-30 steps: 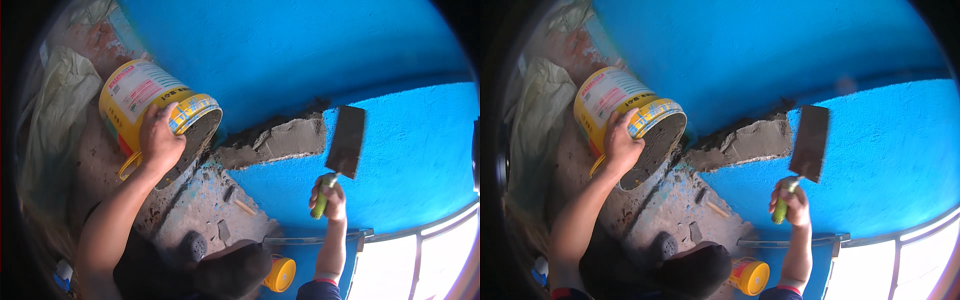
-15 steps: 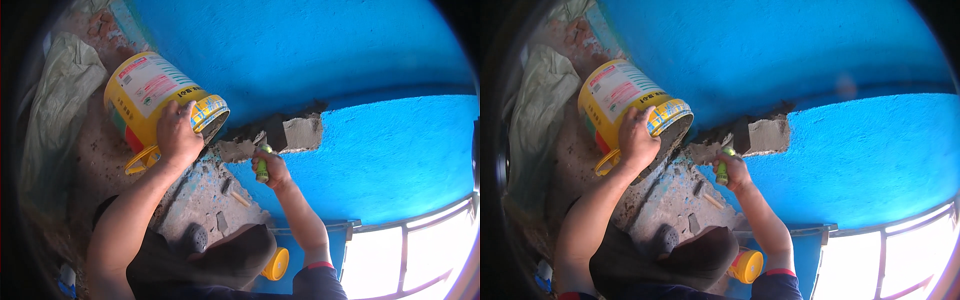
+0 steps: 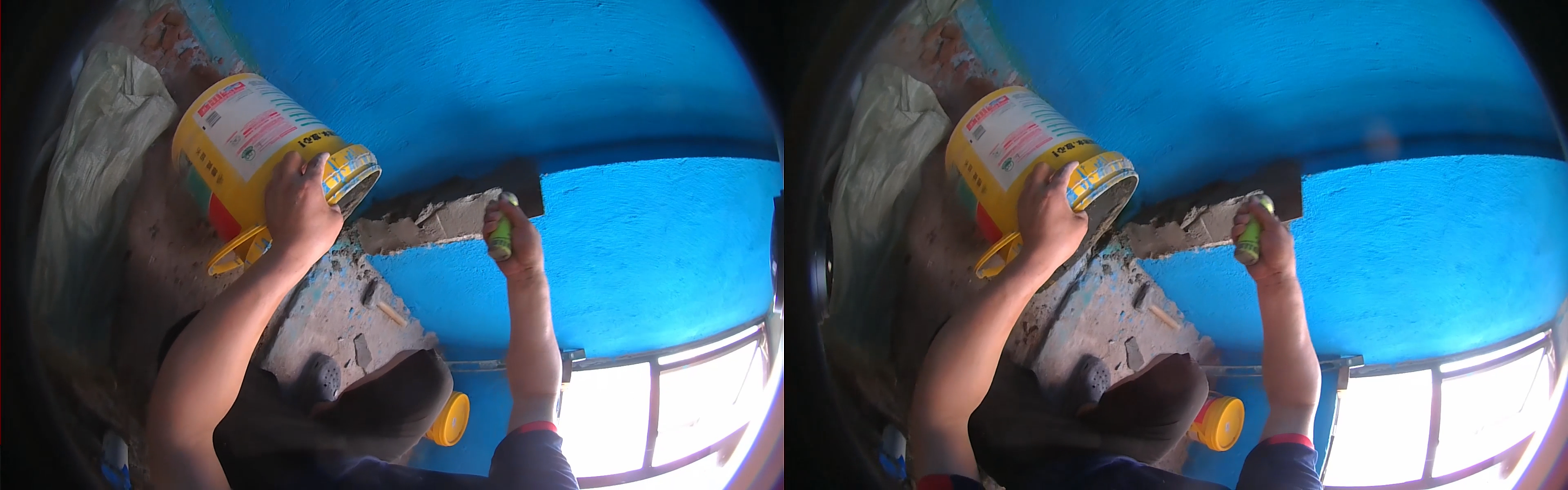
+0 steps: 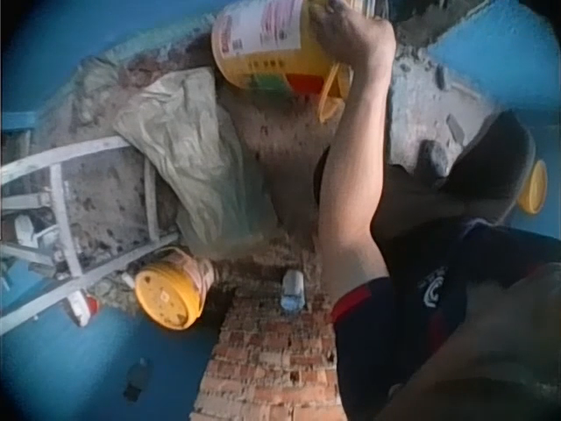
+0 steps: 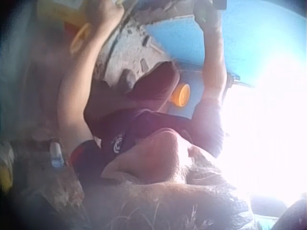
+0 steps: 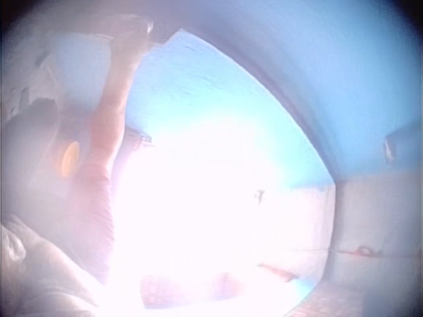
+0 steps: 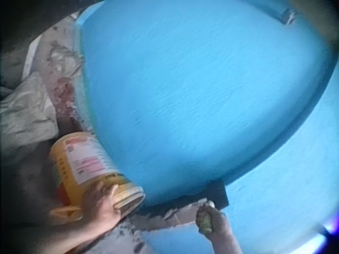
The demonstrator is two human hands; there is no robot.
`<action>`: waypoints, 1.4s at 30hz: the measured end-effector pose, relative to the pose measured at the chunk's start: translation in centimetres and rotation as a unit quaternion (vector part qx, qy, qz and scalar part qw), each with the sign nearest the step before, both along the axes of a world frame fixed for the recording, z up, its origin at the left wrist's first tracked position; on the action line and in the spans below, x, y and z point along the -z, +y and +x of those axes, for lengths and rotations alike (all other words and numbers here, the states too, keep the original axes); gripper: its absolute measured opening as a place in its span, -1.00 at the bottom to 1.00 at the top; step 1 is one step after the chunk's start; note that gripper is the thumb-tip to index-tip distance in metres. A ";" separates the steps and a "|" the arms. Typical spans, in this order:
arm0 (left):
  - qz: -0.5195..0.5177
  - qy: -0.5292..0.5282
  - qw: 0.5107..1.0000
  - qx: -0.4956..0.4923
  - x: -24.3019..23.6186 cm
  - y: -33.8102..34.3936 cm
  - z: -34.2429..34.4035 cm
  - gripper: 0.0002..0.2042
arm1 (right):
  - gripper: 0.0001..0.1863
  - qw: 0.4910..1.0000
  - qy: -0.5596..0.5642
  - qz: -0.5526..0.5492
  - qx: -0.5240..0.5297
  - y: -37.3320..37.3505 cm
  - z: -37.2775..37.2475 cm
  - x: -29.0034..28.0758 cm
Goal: The person scoops mortar from a bucket with a trowel and applies, spreads, and smooths it onto a brick wall.
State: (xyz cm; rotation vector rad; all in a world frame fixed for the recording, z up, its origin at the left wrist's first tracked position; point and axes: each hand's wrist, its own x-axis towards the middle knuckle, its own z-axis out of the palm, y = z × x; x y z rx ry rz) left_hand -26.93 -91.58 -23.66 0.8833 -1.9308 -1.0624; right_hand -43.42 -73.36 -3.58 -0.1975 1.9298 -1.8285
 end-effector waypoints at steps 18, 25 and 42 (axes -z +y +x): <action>0.129 0.017 0.984 0.120 -1.3 -1.7 -1.3 -0.37 | -0.61 0.669 0.321 0.561 -0.367 5.3 2.1 25.0; 0.097 -0.027 0.985 0.137 -1.4 -1.2 -0.5 -0.37 | -0.68 0.575 0.466 0.630 -0.238 -5.1 1.4 34.5; 0.005 -0.123 0.983 0.135 -1.1 2.5 -1.9 -0.29 | -0.51 0.652 0.433 0.485 -0.390 -3.6 4.9 40.8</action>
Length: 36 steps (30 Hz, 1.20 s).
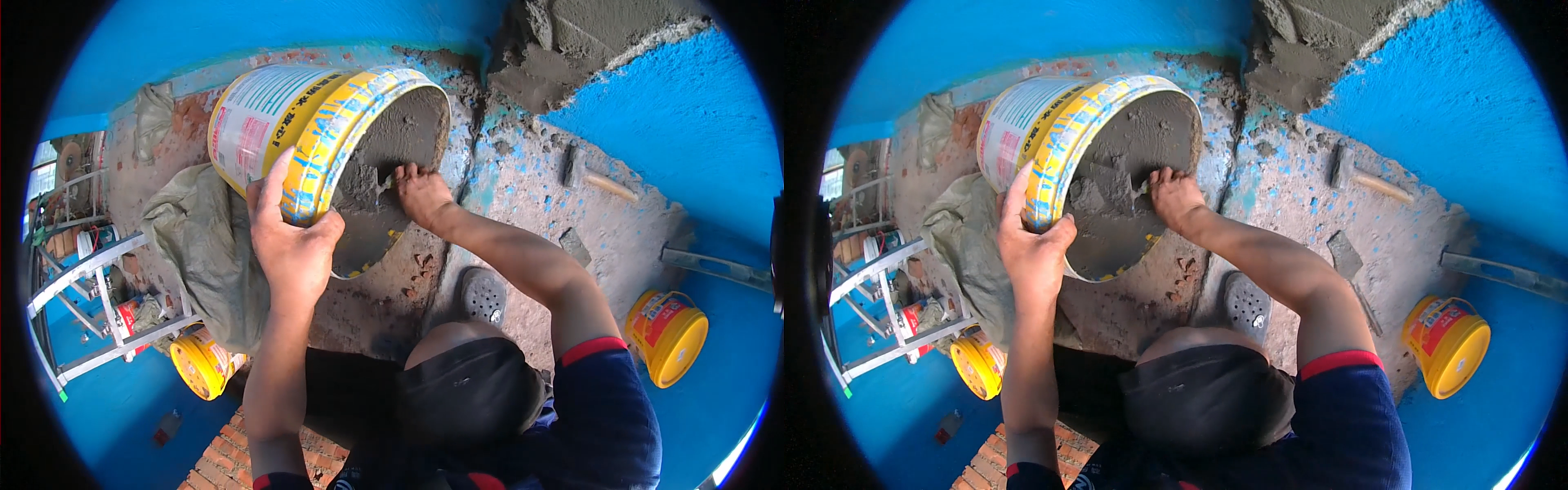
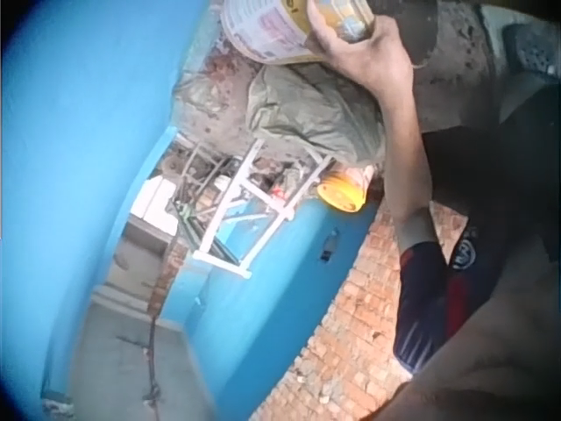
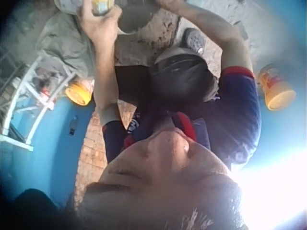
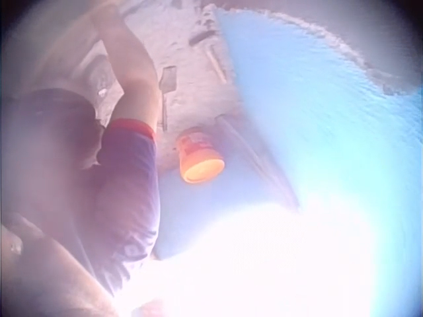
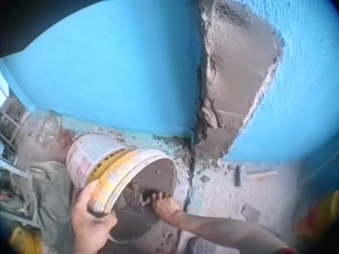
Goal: The person scoops mortar from a bucket with a trowel and applies, spreads, and smooths it onto a brick wall.
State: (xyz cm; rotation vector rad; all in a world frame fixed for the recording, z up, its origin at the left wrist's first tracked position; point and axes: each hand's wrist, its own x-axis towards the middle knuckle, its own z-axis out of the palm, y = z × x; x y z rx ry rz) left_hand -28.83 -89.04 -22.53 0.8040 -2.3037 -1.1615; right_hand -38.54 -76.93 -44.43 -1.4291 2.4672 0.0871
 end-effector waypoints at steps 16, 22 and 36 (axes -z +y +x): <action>0.205 0.084 0.969 -0.107 -4.2 -7.0 0.7 -0.33 | -0.55 0.894 -0.422 -0.142 0.050 1.7 -3.4 -12.8; 0.217 0.151 0.953 -0.145 -2.1 -10.0 2.4 -0.29 | -0.59 0.902 -0.379 -0.154 0.141 8.3 -4.7 -18.0; 0.236 0.236 0.936 -0.111 -2.3 -11.2 1.3 -0.38 | -0.73 0.778 -0.348 -0.380 0.359 3.0 1.5 -27.2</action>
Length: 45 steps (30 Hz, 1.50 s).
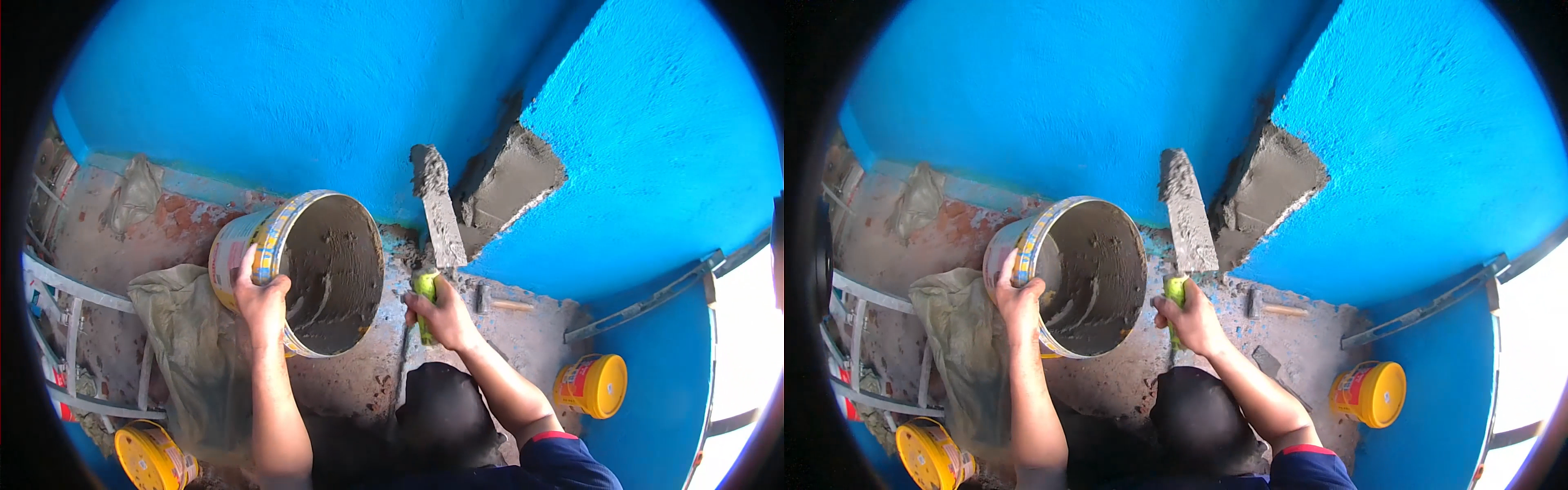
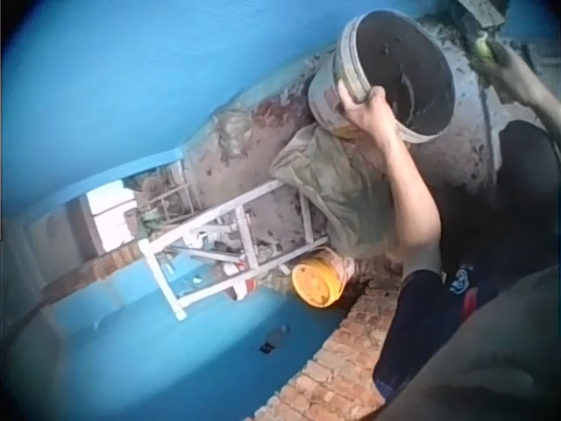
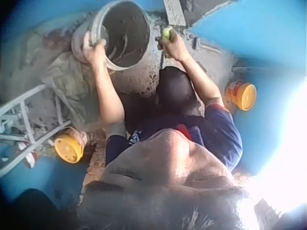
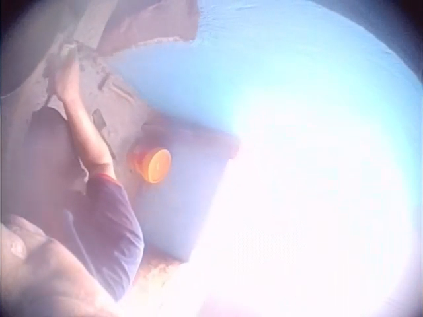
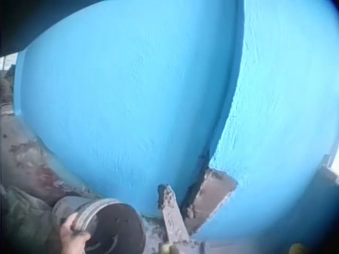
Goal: The person scoops mortar from a bucket with a trowel and applies, spreads, and smooths it onto a brick wall.
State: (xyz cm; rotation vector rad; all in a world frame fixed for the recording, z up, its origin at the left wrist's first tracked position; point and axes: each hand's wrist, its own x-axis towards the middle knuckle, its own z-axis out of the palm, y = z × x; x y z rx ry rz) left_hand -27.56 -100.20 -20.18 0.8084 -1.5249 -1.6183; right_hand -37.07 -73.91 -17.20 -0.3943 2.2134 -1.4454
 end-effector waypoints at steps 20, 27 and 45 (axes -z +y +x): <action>-0.097 -0.103 0.989 -0.030 0.5 -1.9 1.8 -0.36 | -0.91 0.897 -0.236 -0.311 0.209 -4.6 -8.2 0.4; -0.104 -0.108 0.988 -0.031 -0.2 -1.4 1.4 -0.36 | -0.94 0.876 -0.278 -0.335 0.207 -3.9 -8.7 -2.3; -0.092 -0.098 0.990 -0.042 0.4 -1.7 1.9 -0.37 | -0.91 0.859 -0.277 -0.421 0.093 -2.9 -8.9 -7.0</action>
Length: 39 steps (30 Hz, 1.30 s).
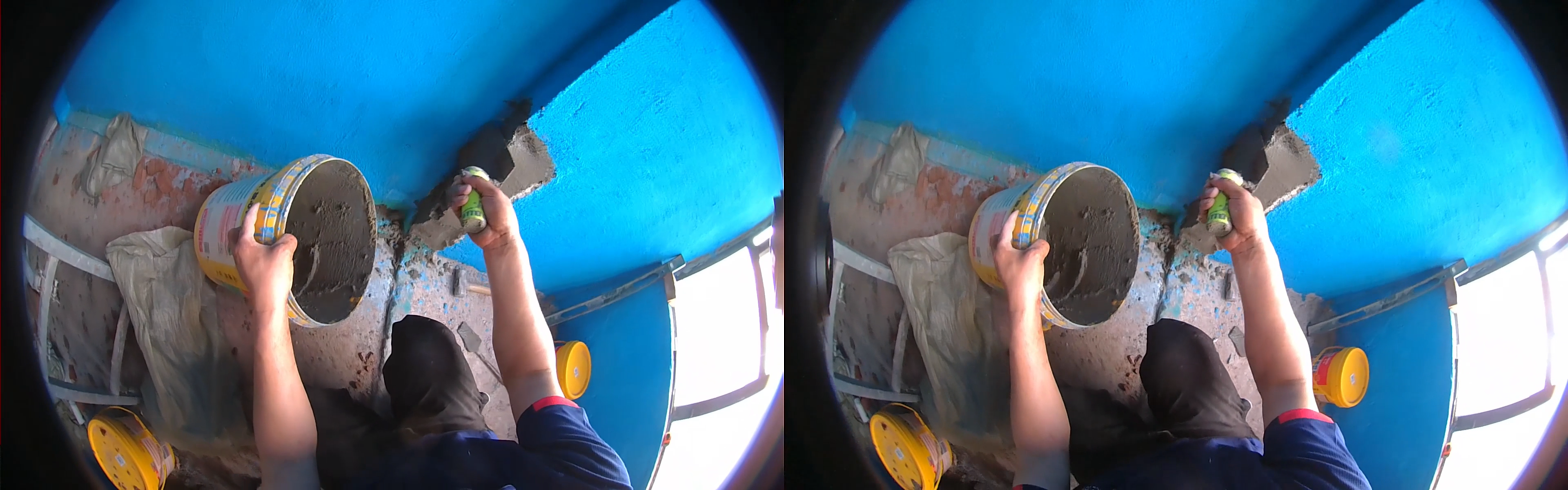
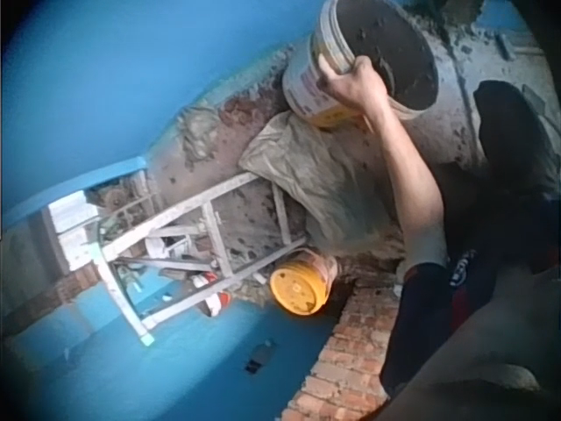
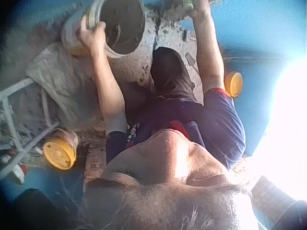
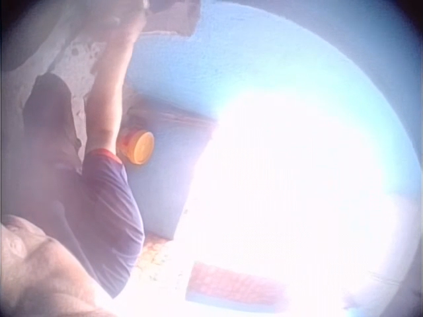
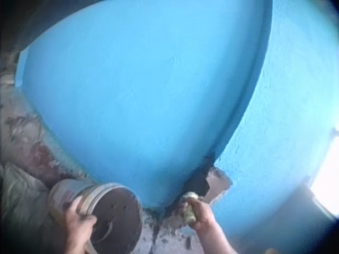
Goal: The person scoops mortar from a bucket with a trowel and applies, spreads, and smooths it onto a brick wall.
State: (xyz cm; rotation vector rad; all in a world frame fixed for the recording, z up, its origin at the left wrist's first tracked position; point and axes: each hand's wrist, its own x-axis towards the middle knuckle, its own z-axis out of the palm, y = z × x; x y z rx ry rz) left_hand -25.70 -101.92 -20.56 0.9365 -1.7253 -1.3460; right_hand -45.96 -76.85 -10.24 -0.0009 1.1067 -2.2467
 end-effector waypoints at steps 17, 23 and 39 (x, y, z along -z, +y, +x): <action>-0.044 -0.084 0.995 -0.031 -0.5 0.4 0.0 -0.42 | -0.92 0.997 0.004 -0.027 -0.066 1.0 -0.5 -5.6; -0.050 -0.072 0.996 -0.023 -0.3 0.7 0.2 -0.42 | -0.85 0.991 0.127 0.017 -0.050 0.0 1.3 -6.4; 0.024 0.027 0.999 0.031 1.1 -0.2 -0.9 -0.38 | -0.88 0.965 0.055 0.249 0.069 -4.8 2.2 10.0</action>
